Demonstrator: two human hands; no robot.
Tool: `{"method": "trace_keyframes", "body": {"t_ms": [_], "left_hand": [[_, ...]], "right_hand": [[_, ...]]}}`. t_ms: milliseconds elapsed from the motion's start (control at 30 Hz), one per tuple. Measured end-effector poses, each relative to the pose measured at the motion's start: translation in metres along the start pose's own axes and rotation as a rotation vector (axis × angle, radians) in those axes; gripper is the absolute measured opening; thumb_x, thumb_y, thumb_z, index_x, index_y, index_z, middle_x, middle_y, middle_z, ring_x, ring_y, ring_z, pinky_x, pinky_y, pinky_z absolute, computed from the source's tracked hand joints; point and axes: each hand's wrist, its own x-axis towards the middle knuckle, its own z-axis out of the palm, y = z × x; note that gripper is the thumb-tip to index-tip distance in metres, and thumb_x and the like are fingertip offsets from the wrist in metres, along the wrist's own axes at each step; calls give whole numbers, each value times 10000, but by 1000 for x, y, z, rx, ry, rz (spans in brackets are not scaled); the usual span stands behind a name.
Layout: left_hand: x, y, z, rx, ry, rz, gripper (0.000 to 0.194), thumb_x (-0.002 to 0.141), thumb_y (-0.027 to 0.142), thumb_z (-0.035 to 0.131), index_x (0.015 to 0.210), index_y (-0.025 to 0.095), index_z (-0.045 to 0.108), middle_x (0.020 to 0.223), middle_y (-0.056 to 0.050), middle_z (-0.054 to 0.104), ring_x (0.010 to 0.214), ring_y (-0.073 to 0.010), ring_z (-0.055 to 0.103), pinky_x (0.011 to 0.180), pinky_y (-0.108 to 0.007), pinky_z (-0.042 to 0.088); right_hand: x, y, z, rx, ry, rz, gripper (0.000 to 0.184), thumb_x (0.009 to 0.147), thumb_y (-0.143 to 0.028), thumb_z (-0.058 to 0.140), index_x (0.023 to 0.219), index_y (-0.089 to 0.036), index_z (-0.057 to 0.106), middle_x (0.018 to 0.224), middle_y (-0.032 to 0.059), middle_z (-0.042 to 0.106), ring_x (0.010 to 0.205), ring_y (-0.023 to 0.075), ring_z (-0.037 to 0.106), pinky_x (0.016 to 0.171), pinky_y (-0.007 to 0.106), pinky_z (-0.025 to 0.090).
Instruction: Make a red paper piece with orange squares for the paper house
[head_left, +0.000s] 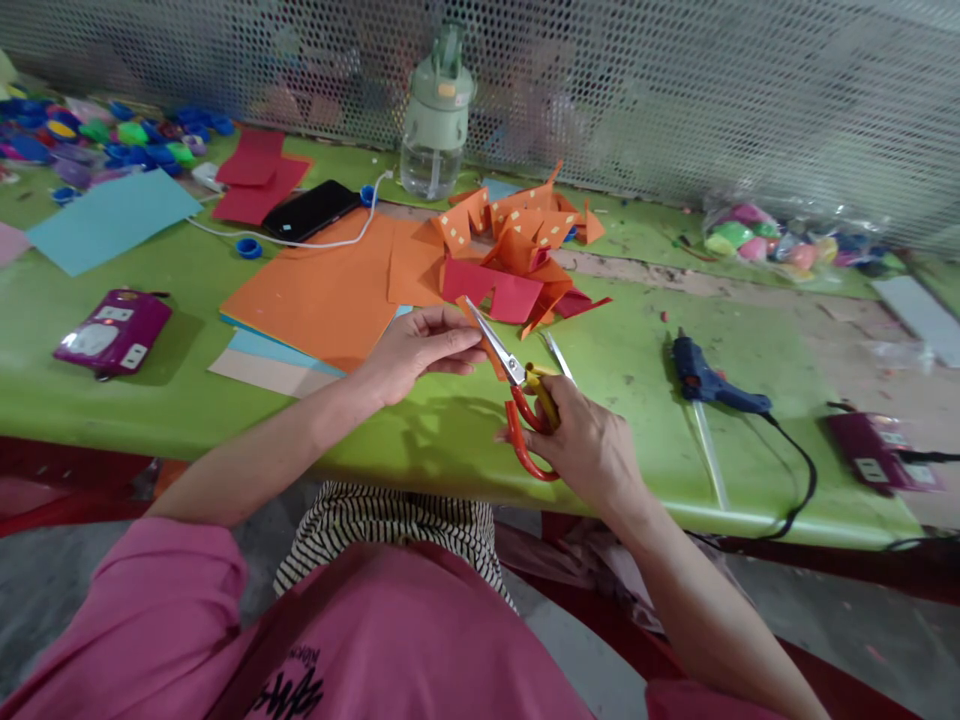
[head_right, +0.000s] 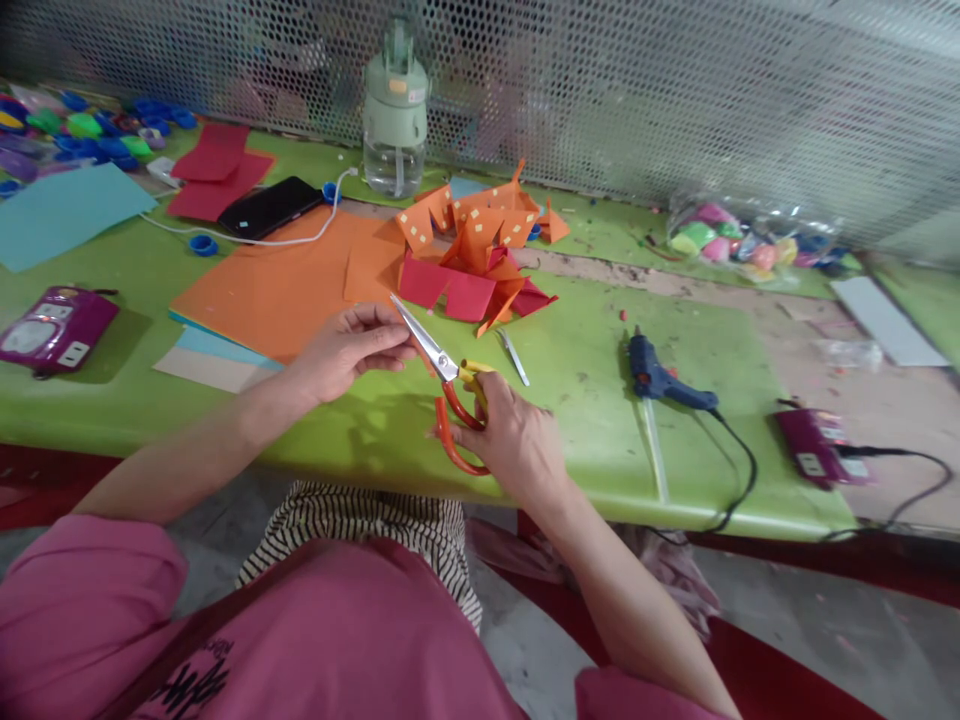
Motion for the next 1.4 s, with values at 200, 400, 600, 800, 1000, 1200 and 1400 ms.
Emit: {"method": "trace_keyframes", "body": {"t_ms": [200, 400, 600, 800, 1000, 1200, 1400], "left_hand": [[0, 0, -2, 20, -12, 2, 186, 696, 179, 800, 732, 160, 619, 712, 31, 735, 655, -104, 733, 582, -160, 572], [1, 3, -5, 83, 28, 31, 198, 710, 247, 791, 761, 164, 619, 713, 25, 721, 622, -116, 729, 481, -148, 511], [1, 4, -6, 131, 93, 55, 180, 749, 267, 768, 778, 169, 619, 730, 17, 723, 651, -115, 734, 505, -148, 518], [3, 3, -7, 99, 135, 63, 176, 755, 271, 763, 786, 166, 625, 752, 10, 730, 663, -121, 735, 514, -161, 522], [3, 2, -8, 71, 167, 80, 210, 754, 279, 778, 795, 168, 604, 761, 19, 726, 687, -116, 739, 576, -168, 551], [3, 4, -8, 96, 187, 80, 185, 793, 273, 744, 791, 169, 591, 752, 23, 719, 639, -97, 727, 496, -135, 485], [3, 4, -8, 113, 146, 43, 178, 780, 259, 754, 789, 173, 598, 715, 30, 712, 626, -99, 726, 479, -129, 470]], "right_hand": [[2, -3, -4, 157, -58, 100, 629, 847, -813, 405, 914, -206, 557, 578, -15, 547, 461, 133, 469, 458, 265, 284], [3, 0, -18, 384, -195, 152, 617, 797, -829, 463, 876, -220, 513, 576, -49, 479, 482, 117, 406, 469, 269, 338], [-3, 8, -22, 285, -197, 136, 533, 792, -752, 546, 887, -230, 498, 610, -31, 531, 488, 135, 450, 476, 264, 341], [-12, 10, -24, 188, -262, 153, 561, 795, -711, 540, 1020, -197, 542, 684, 22, 600, 538, 193, 545, 507, 292, 391], [-18, 11, -22, 112, -233, 113, 575, 820, -670, 544, 1122, -181, 547, 758, 56, 655, 597, 222, 615, 522, 304, 420], [-23, 27, -16, -47, -211, 77, 496, 855, -535, 592, 1204, -183, 581, 1034, 133, 720, 865, 303, 699, 691, 409, 528], [-19, 32, -16, -2, -231, -83, 493, 869, -530, 634, 1203, -169, 615, 1128, 154, 693, 1037, 331, 658, 875, 500, 540]]}}
